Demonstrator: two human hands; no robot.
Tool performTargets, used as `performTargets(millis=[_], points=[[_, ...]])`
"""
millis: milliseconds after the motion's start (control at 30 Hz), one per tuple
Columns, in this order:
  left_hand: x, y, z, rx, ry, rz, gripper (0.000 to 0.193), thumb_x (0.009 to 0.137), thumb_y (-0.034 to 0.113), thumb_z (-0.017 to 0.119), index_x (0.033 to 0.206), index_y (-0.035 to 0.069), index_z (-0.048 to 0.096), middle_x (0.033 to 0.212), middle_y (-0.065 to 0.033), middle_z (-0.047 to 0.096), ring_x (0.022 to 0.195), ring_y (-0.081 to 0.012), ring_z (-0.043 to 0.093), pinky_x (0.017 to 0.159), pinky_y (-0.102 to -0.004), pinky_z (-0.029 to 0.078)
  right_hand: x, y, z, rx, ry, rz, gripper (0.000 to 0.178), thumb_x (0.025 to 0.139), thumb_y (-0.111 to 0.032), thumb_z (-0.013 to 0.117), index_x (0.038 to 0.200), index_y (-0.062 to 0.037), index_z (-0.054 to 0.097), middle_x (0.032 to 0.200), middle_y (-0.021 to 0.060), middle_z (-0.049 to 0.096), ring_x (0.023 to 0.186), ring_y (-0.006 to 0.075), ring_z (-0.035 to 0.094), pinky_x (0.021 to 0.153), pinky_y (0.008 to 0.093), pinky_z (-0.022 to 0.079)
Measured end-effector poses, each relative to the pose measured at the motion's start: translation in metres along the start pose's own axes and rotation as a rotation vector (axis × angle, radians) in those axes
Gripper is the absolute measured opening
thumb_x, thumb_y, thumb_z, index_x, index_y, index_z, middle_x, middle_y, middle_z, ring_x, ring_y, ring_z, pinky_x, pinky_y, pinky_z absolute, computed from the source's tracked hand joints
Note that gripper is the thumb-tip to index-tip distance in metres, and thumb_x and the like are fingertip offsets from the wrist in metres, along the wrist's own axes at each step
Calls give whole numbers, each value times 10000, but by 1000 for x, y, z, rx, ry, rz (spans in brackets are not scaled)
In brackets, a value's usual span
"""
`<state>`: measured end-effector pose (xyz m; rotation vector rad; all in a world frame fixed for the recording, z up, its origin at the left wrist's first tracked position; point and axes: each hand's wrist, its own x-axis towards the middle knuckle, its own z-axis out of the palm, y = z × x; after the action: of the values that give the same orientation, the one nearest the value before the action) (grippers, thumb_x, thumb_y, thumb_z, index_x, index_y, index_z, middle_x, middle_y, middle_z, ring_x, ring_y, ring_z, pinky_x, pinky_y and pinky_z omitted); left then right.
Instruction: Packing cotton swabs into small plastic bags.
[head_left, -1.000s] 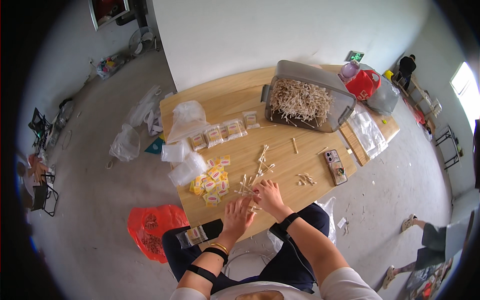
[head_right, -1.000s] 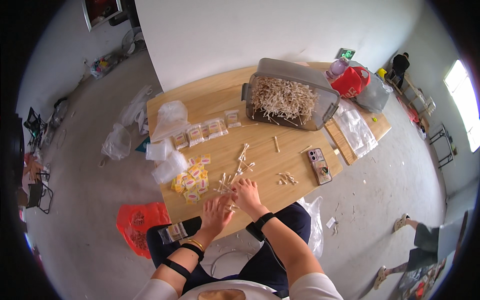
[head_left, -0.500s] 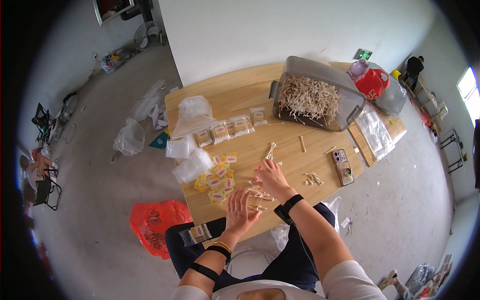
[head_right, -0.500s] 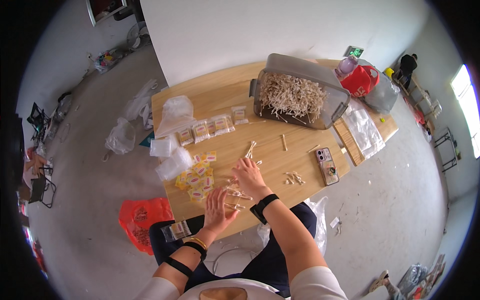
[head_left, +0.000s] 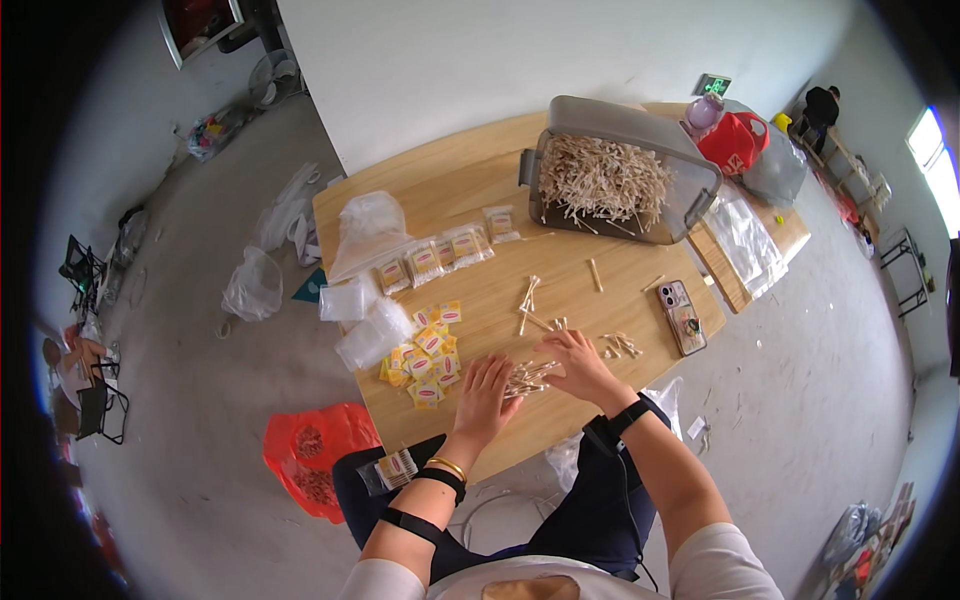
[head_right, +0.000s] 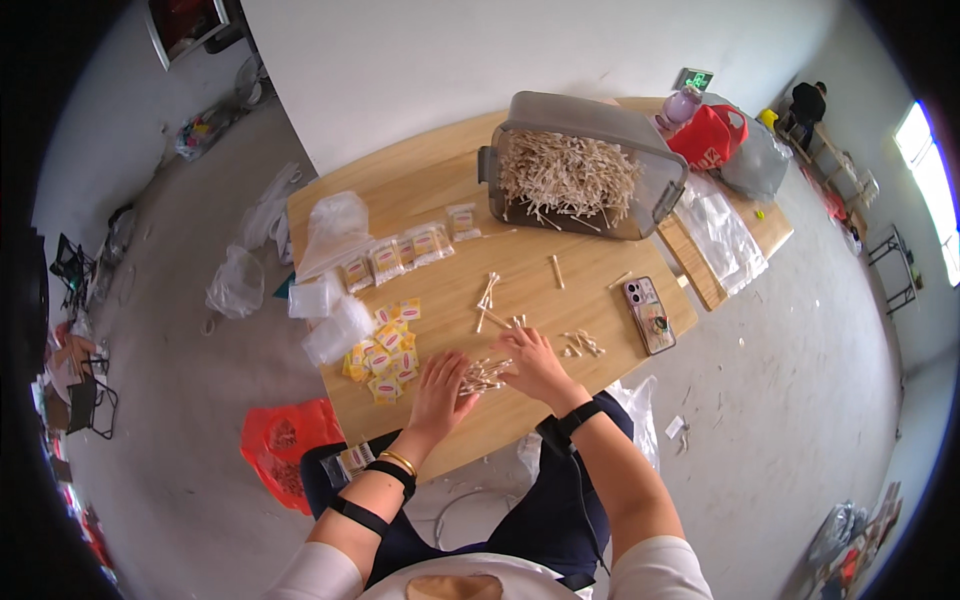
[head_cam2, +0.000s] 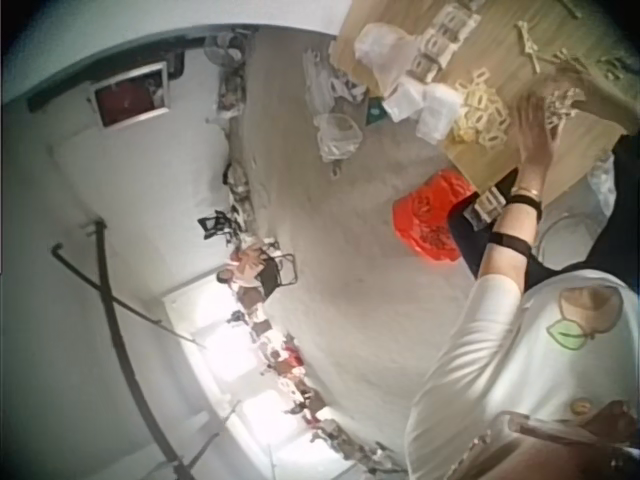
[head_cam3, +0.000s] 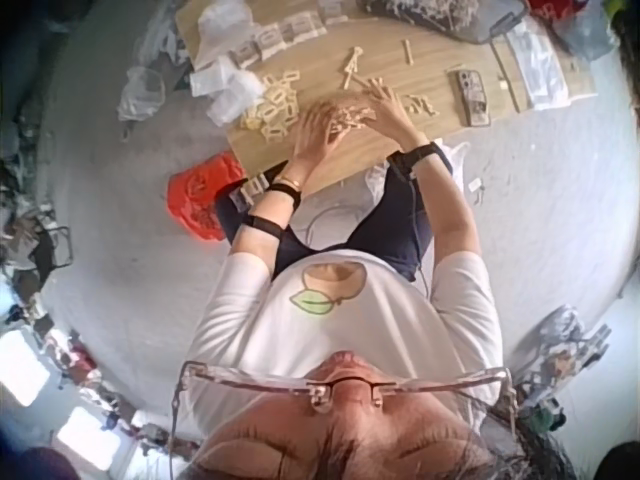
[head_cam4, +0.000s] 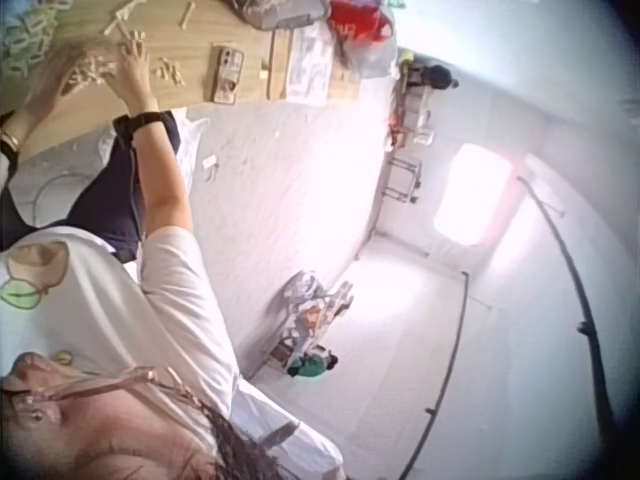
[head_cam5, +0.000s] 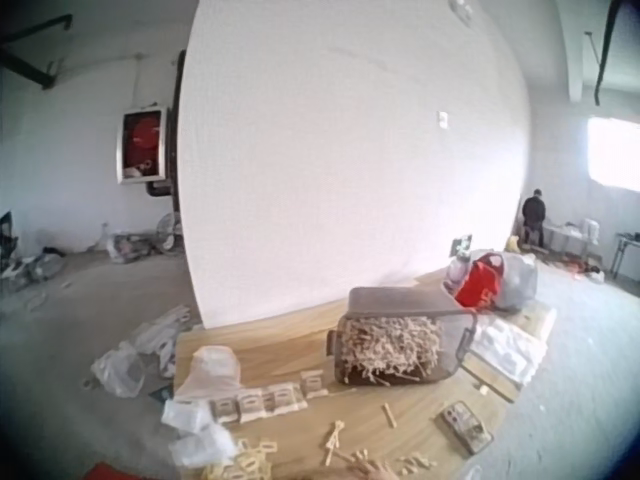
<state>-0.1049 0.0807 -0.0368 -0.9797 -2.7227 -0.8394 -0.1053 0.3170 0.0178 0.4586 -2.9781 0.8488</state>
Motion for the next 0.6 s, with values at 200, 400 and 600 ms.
performTargets(millis=[200, 400, 600], points=[[-6, 5, -1, 43, -11, 24, 608, 903, 286, 687, 1423, 44, 483, 1453, -130, 509, 1410, -329, 426, 1206, -526, 282, -12, -14, 12, -30, -2, 13, 570, 735, -180, 818, 1273, -127, 637, 1257, 77, 559, 1236, 301, 492, 1043, 424, 412], [-4, 4, -8, -46, 31, 8, 458, 858, 200, 731, 1291, 99, 625, 1274, -90, 622, 1207, -317, 569, 1056, -479, 438, -21, -3, 15, -22, 99, 37, 353, 759, -147, 785, 1094, -142, 675, 1117, 58, 598, 1137, 282, 535, 956, 391, 444], [3, 14, -11, -45, 144, 21, 273, 809, 84, 746, 1081, 102, 730, 1031, -34, 688, 979, -270, 636, 857, -422, 506, -28, 6, 12, -3, 110, 16, 179, 793, -126, 736, 966, -138, 692, 1001, 34, 613, 1034, 255, 562, 886, 387, 444]])
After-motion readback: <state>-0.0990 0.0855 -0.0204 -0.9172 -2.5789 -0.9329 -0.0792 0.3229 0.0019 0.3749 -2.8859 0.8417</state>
